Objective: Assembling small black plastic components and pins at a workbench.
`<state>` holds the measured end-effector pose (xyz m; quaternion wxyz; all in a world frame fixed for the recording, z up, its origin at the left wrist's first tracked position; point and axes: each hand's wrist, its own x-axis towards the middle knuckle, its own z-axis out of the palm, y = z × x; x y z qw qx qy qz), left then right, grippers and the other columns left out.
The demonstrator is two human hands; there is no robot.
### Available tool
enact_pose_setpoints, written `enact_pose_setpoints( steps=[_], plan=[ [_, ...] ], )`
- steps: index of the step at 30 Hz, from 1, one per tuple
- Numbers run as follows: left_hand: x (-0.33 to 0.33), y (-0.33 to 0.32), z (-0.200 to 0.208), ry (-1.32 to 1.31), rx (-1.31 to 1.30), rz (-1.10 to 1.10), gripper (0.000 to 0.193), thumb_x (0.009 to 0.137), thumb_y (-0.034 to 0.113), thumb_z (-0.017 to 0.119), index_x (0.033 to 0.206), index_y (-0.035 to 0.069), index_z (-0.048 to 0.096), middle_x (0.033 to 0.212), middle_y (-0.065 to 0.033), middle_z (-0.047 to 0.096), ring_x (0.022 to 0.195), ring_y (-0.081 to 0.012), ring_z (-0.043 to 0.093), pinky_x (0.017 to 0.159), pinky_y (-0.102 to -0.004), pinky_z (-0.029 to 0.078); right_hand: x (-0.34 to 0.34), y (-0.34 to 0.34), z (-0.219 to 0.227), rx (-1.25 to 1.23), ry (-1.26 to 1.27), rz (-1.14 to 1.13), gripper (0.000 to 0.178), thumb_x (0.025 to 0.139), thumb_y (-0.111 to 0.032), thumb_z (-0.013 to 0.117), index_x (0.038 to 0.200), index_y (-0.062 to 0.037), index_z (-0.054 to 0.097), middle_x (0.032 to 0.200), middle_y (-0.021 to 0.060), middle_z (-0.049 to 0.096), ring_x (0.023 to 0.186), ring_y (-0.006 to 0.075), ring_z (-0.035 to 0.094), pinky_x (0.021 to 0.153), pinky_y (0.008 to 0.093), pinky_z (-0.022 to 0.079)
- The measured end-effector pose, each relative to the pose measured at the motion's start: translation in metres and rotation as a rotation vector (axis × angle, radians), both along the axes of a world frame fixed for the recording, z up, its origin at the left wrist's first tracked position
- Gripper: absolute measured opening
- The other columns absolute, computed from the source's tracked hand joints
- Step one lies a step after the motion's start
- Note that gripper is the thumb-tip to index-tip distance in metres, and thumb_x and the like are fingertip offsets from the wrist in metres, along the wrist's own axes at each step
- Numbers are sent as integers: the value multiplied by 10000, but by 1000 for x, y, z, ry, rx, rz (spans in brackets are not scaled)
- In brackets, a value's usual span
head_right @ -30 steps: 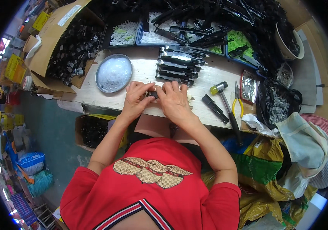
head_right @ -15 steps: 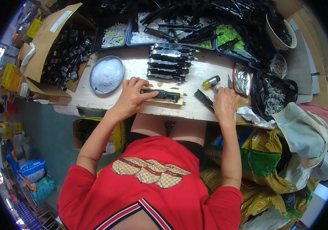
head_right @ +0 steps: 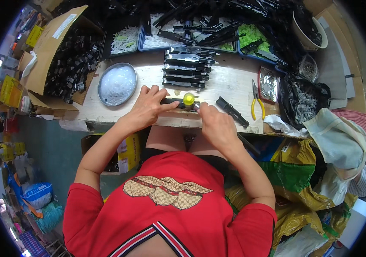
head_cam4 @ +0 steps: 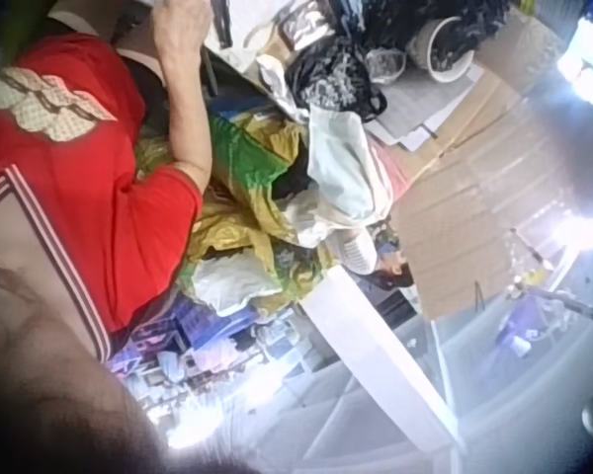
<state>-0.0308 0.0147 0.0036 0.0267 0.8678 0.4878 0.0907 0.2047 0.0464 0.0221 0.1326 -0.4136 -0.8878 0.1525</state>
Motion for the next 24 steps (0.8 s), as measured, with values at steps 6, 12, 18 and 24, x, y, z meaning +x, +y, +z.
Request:
enact_pose_setpoints(
  steps=[6, 12, 18, 24],
  plan=[
    [-2, 1, -1, 16, -2, -11, 559, 622, -19, 582, 1127, 220, 596, 939, -68, 475, 892, -233, 430, 714, -353, 305, -11, -3, 27, 119, 130, -49, 131, 890, -170, 453, 935, -53, 492, 723, 140, 565, 583, 346, 572, 504, 425, 456],
    [-1, 3, -2, -10, 24, -38, 510, 632, -18, 570, 1096, 191, 613, 931, -70, 483, 880, -232, 438, 705, -337, 321, -11, -3, 5, 108, -229, -41, 111, 850, -168, 492, 884, -63, 498, 662, 124, 567, 534, 316, 585, 462, 418, 462],
    [0, 4, 0, -17, 43, -34, 469, 644, -2, 561, 1068, 187, 631, 930, -80, 487, 868, -246, 446, 704, -342, 335, -10, -10, 17, 271, 35, -12, 142, 853, -170, 510, 959, -77, 526, 659, 109, 547, 507, 293, 573, 435, 388, 455],
    [-6, 12, -7, -227, -94, 12, 420, 642, 0, 587, 1032, 144, 644, 846, -99, 499, 823, -280, 470, 705, -362, 415, -14, 1, 7, 138, -250, 4, 131, 853, -183, 498, 884, -56, 496, 666, 128, 572, 546, 312, 592, 464, 393, 469]
  ],
)
